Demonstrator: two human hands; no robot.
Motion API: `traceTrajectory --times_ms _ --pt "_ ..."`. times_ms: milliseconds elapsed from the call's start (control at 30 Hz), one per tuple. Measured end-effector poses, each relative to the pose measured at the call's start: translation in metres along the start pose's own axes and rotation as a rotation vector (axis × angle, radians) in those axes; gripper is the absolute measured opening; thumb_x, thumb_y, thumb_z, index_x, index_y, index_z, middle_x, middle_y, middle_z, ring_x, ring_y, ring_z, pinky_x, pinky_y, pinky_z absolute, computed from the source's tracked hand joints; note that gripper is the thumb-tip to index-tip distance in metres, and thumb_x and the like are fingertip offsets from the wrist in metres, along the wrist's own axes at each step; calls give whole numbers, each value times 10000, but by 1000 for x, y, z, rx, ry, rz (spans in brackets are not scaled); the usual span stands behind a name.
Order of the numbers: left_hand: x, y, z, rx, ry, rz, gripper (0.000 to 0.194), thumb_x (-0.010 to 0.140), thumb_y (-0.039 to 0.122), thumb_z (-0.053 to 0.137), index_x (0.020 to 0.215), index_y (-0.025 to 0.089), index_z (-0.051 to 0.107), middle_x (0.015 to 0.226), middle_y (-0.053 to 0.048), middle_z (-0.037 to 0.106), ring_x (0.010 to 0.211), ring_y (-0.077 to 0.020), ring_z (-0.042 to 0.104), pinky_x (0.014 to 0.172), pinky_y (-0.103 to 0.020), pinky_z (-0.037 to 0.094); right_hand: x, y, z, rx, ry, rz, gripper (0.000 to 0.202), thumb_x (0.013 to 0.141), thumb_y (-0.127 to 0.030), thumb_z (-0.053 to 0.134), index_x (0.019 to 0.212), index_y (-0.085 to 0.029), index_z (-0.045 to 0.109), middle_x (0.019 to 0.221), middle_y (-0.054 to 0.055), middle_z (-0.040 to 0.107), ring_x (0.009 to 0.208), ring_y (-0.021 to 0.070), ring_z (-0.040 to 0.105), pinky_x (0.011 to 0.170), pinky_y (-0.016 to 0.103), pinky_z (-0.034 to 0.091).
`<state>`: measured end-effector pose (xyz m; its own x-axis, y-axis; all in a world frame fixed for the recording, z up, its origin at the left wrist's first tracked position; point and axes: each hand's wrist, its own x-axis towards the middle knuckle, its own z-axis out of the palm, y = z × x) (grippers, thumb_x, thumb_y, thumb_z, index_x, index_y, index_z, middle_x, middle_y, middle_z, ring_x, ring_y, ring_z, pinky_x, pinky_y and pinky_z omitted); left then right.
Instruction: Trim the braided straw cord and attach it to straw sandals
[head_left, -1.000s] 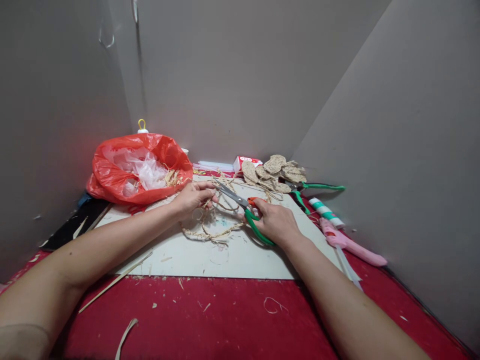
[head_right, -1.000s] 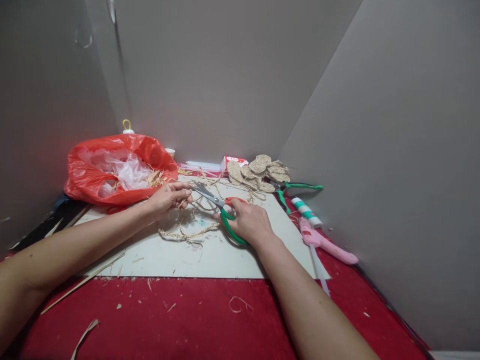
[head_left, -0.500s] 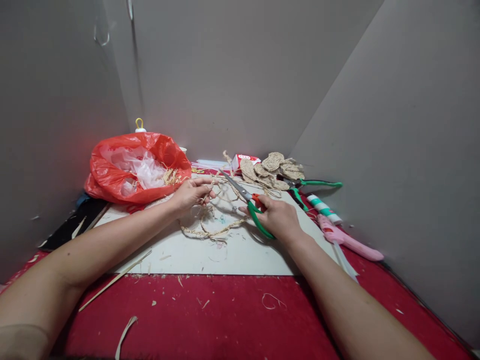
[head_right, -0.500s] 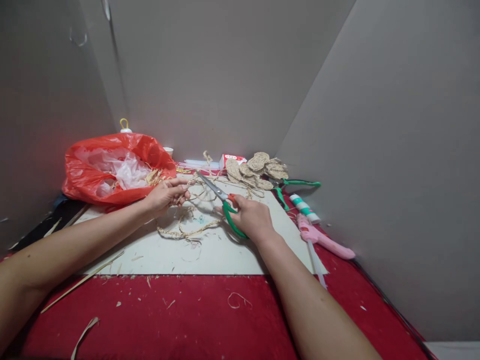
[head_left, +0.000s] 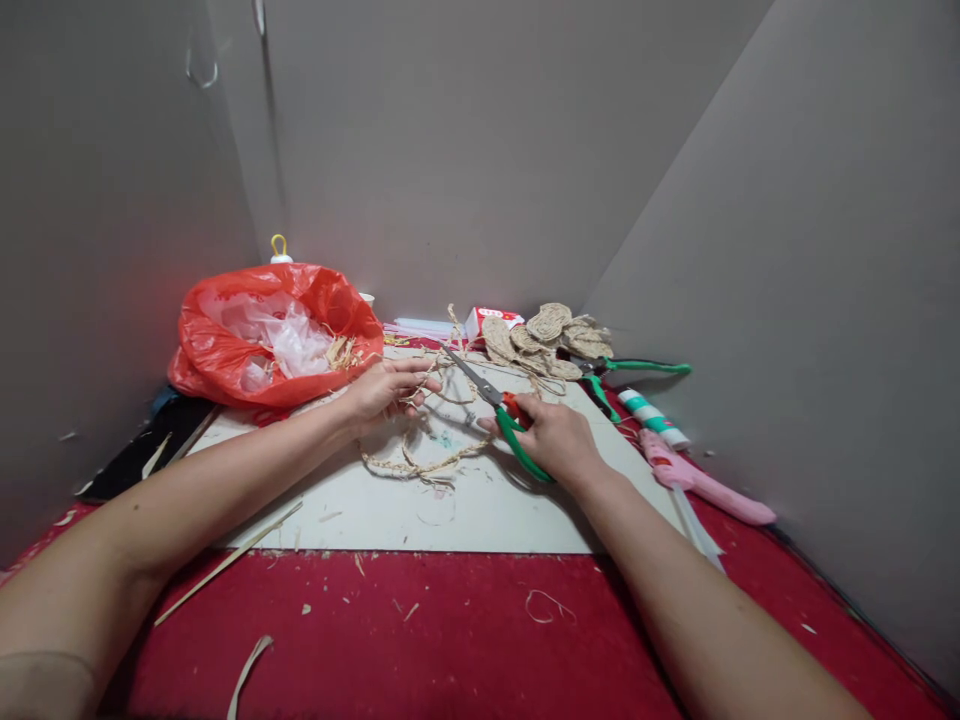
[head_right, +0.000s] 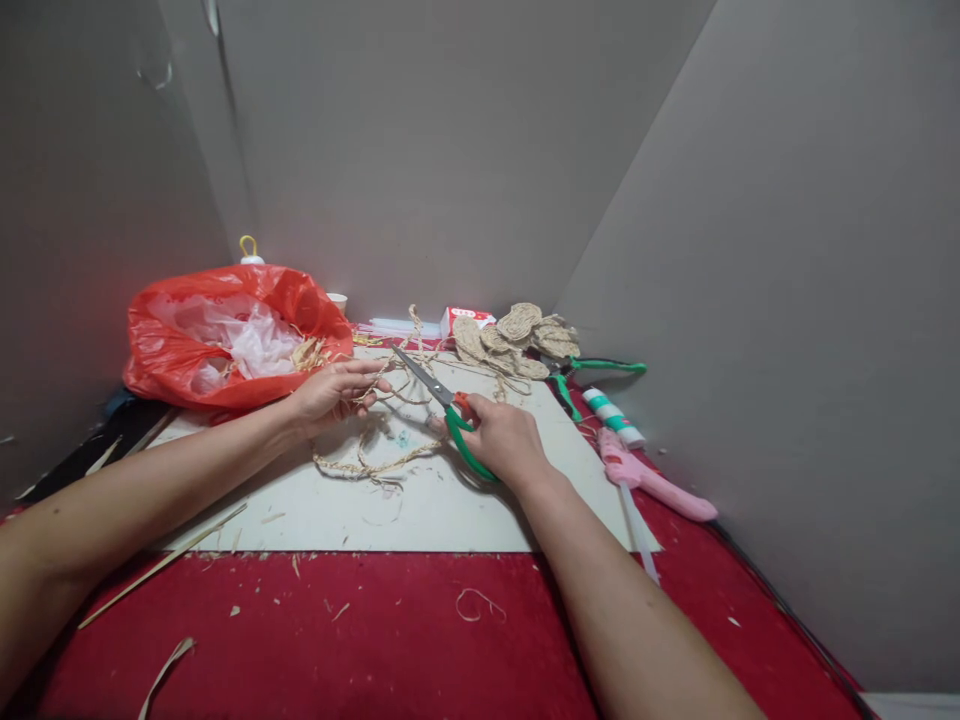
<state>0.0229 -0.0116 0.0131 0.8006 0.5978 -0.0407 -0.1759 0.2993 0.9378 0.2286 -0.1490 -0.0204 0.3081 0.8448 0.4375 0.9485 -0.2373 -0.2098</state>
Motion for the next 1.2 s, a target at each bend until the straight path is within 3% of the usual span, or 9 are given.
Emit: traceTrajectory --times_ms 67,167,267,333,500,633,767,1067,1200 --pt "0 -1 0 25 -11 7 297 738 108 630 1033 107 595 833 -75 676 520 -66 521 458 -185 406 0 -4 1 146 14 36 451 692 -665 543 612 -221 530 520 -8 510 515 154 470 510 256 282" --pt "-4 -5 4 150 -43 62 336 746 162 654 1072 119 584 859 -85 691 517 -61 513 479 -191 403 0 -18 1 609 17 187 436 697 -617 591 587 -209 485 487 -37 458 469 117 426 477 242 308" --pt "-12 -15 14 315 -85 88 354 762 183 644 1105 126 580 840 -85 699 511 -60 504 482 -188 381 -3 -38 -2 1079 -26 324 396 667 -569 664 695 -206 506 540 -45 526 438 98 438 441 229 348" --pt "-18 -22 22 390 -134 95 350 769 184 635 1113 139 582 799 -62 694 508 -60 498 479 -182 363 -6 -50 -3 1230 -30 338 406 612 -518 734 740 -207 506 593 -38 573 457 101 480 443 227 382" --pt "-25 -29 31 417 -200 97 318 790 214 614 1102 159 588 744 -28 668 472 -52 481 457 -178 337 -10 -59 -4 1280 11 271 385 584 -405 782 746 -204 497 585 -53 561 503 117 550 487 241 450" --pt "-20 -25 27 327 -159 -13 232 789 255 627 984 131 622 745 -64 677 475 -65 515 459 -195 374 -7 -53 -9 1275 122 285 363 588 -381 777 735 -199 500 614 -48 568 535 124 590 527 252 480" --pt "-18 -25 22 198 -254 -136 211 724 261 708 863 121 635 738 -79 684 492 -71 530 473 -201 390 -4 -47 -13 1265 168 290 373 586 -388 777 743 -201 495 608 -40 580 531 134 598 501 249 476" --pt "-19 -25 22 245 -261 -111 131 702 260 728 745 142 689 699 -52 686 506 -66 505 487 -194 367 -2 -47 -9 1407 63 379 434 542 -386 805 774 -204 487 623 -35 602 515 130 591 472 232 457" --pt "-19 -23 22 245 -217 -82 141 728 274 701 759 137 683 670 -49 673 493 -65 497 472 -190 363 -3 -44 -9 1324 12 343 414 579 -445 778 764 -202 498 594 -36 583 487 118 544 464 233 429"
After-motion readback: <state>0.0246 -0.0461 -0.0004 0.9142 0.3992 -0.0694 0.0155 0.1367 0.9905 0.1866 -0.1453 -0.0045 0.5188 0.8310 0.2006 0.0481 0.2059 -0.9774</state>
